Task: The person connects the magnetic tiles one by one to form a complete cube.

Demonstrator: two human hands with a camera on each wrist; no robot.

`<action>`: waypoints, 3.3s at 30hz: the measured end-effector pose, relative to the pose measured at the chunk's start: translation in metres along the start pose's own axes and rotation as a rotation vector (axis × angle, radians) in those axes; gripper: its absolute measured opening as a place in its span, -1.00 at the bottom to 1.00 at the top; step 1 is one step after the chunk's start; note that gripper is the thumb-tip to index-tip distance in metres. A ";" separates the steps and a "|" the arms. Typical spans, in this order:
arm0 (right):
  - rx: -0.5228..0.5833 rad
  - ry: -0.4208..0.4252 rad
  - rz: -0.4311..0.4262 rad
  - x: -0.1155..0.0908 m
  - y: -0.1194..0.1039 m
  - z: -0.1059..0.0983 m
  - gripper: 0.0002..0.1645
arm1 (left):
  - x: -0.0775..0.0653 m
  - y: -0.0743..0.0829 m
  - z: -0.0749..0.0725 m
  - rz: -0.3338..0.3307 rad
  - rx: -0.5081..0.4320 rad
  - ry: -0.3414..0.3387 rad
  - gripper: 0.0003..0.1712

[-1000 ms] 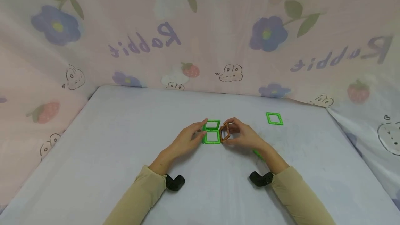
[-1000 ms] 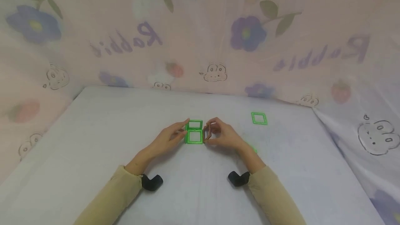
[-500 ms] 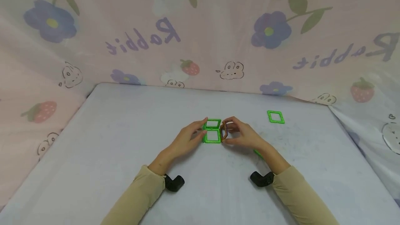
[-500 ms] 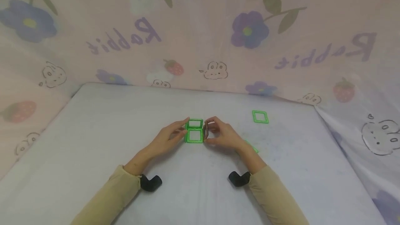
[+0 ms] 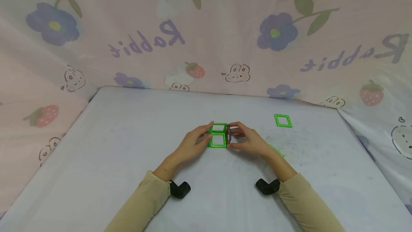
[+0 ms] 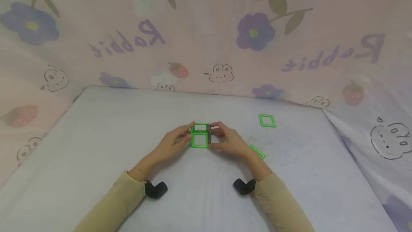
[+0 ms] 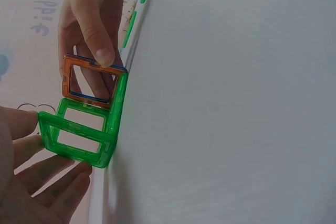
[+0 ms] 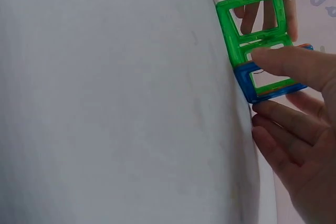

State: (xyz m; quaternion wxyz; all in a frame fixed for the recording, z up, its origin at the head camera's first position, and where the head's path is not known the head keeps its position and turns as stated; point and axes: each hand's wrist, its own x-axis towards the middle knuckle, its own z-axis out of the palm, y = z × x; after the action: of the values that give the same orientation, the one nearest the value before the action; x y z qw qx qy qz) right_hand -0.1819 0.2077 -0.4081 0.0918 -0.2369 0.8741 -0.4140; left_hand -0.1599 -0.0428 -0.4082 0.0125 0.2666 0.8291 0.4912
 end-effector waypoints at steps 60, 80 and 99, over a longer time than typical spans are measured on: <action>0.206 0.023 -0.013 -0.004 -0.006 0.000 -0.41 | 0.007 -0.002 -0.004 -0.045 -0.069 0.044 -0.47; 0.153 0.113 -0.004 0.003 -0.007 0.000 -0.57 | 0.004 -0.001 -0.007 -0.022 -0.023 0.095 -0.58; 0.291 0.180 0.027 0.007 -0.004 0.001 -0.62 | -0.001 0.001 -0.011 -0.046 -0.044 0.090 -0.64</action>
State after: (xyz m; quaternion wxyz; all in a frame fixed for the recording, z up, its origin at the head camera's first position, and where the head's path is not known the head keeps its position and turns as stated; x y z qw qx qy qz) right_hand -0.1865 0.2012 -0.4054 0.0523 -0.1712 0.8127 -0.5545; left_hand -0.1613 -0.0518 -0.4025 -0.0075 0.2246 0.8238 0.5205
